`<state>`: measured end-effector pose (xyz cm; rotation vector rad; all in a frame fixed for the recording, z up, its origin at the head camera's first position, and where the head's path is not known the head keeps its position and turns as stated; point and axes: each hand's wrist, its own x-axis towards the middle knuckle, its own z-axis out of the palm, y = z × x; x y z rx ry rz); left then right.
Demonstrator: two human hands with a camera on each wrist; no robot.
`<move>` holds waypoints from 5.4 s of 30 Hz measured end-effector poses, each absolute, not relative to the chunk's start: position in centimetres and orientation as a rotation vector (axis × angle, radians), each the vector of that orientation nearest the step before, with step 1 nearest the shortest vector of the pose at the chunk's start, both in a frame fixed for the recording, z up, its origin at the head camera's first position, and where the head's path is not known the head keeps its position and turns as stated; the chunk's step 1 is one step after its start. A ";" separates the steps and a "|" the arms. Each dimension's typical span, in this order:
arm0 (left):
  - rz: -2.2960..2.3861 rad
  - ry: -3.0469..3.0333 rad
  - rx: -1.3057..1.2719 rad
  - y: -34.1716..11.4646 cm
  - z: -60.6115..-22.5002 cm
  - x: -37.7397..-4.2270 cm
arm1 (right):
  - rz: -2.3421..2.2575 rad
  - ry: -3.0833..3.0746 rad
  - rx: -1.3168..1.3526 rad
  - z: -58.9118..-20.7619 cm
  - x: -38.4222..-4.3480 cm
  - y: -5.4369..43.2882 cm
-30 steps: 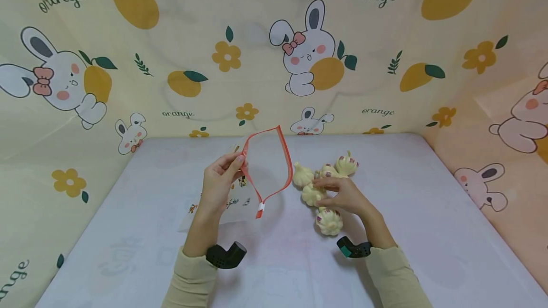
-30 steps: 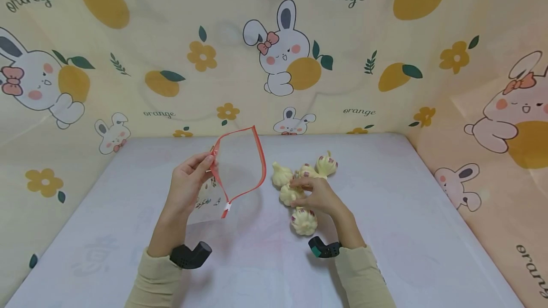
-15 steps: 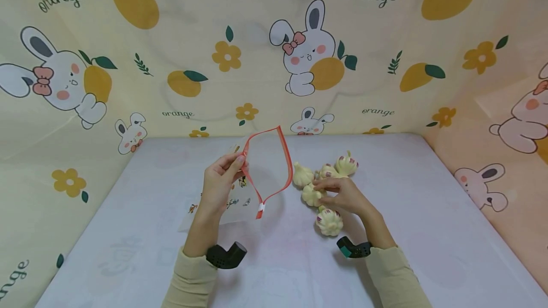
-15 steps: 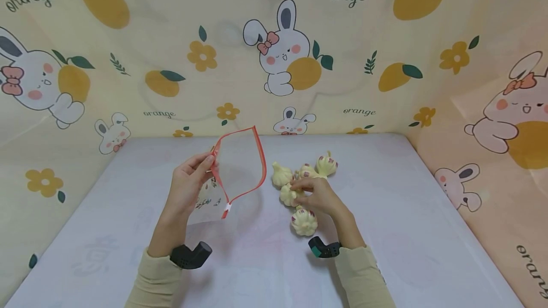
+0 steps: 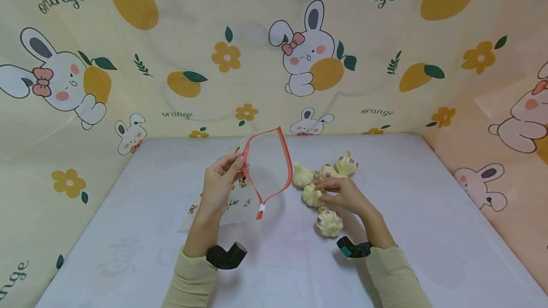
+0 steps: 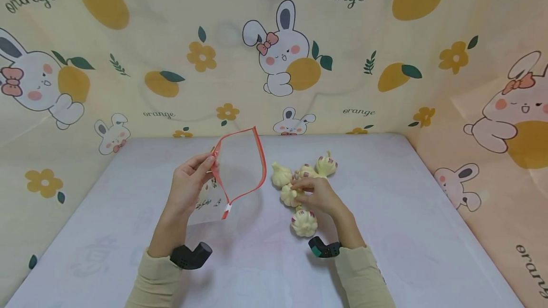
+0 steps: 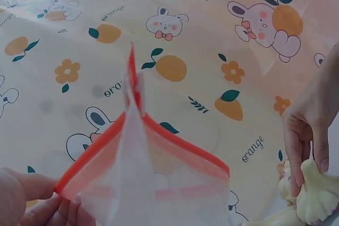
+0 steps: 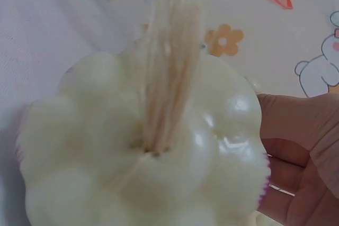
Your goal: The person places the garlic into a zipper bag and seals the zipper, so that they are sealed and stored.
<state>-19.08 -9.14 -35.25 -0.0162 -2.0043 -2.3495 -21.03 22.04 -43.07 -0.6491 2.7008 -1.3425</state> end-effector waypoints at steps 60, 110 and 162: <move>-2.375 -1.962 -0.059 -8.9 -35.4 -19.1 | -1.611 2.691 -0.688 -39.3 -21.0 22.3; -2.356 -2.004 -0.046 -8.7 -35.7 -19.1 | -1.733 2.860 -0.731 -36.9 -19.5 19.7; -2.368 -2.009 -0.101 -7.7 -36.1 -19.2 | -2.059 2.781 -1.064 -35.8 -17.8 15.7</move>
